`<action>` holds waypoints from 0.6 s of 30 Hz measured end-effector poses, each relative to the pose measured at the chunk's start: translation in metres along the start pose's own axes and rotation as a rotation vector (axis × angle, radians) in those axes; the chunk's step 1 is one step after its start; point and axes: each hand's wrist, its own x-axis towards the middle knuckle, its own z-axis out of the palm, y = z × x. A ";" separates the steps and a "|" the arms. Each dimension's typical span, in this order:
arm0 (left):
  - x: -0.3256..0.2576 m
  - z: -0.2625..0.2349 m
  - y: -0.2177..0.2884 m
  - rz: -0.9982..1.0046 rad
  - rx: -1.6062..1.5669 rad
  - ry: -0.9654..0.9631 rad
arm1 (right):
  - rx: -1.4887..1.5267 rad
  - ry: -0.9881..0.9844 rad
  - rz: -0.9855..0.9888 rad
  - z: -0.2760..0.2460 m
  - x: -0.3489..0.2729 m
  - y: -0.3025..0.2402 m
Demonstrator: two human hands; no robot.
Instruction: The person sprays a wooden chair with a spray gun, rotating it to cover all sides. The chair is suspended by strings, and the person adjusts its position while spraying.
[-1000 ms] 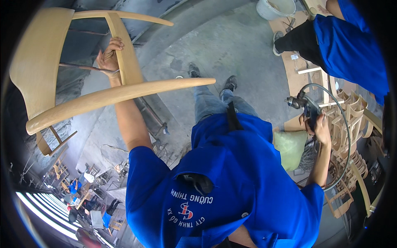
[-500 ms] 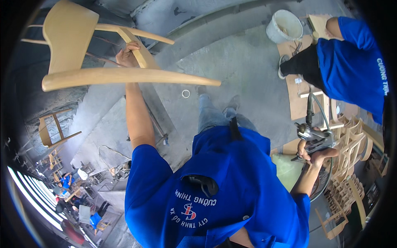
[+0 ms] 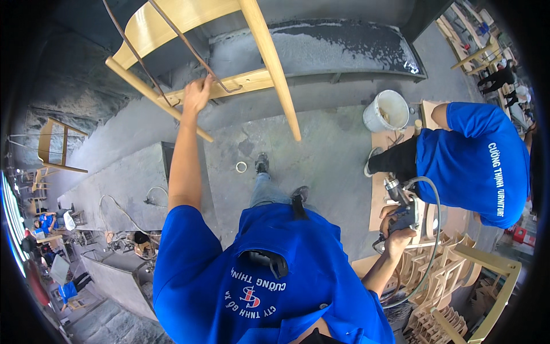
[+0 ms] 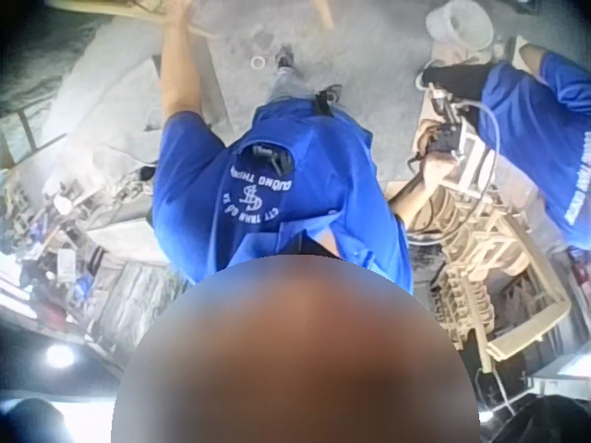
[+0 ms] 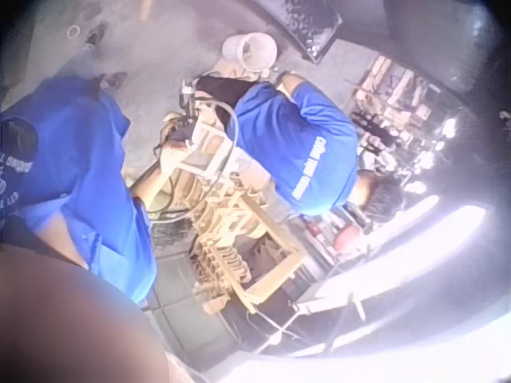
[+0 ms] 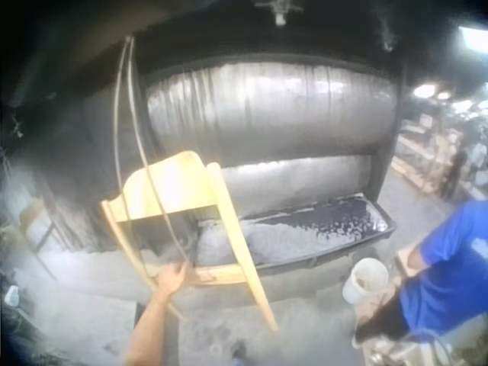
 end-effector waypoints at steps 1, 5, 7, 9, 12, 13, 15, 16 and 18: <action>-0.001 -0.006 -0.004 0.050 0.114 0.044 | -0.086 0.024 0.032 0.002 0.002 -0.001; -0.004 -0.001 -0.017 0.038 0.256 0.139 | -0.133 0.101 0.032 0.018 0.006 -0.007; -0.012 0.009 -0.018 0.033 0.262 0.188 | -0.050 0.055 -0.007 0.024 0.010 -0.008; -0.017 0.014 -0.014 0.022 0.300 0.216 | 0.022 0.010 -0.061 0.029 0.014 -0.004; -0.021 0.017 -0.001 -0.030 0.308 0.239 | 0.026 0.001 -0.020 0.028 0.015 0.013; -0.022 0.016 0.003 -0.043 0.292 0.241 | -0.041 -0.035 0.016 0.024 0.014 0.021; -0.025 0.015 0.010 -0.026 0.263 0.261 | -0.118 -0.095 0.066 0.016 0.012 0.040; -0.024 0.014 0.014 -0.054 0.285 0.218 | -0.131 -0.114 0.133 0.012 0.008 0.048; -0.032 0.015 0.019 -0.090 0.327 0.137 | -0.219 -0.128 0.182 0.002 -0.008 0.057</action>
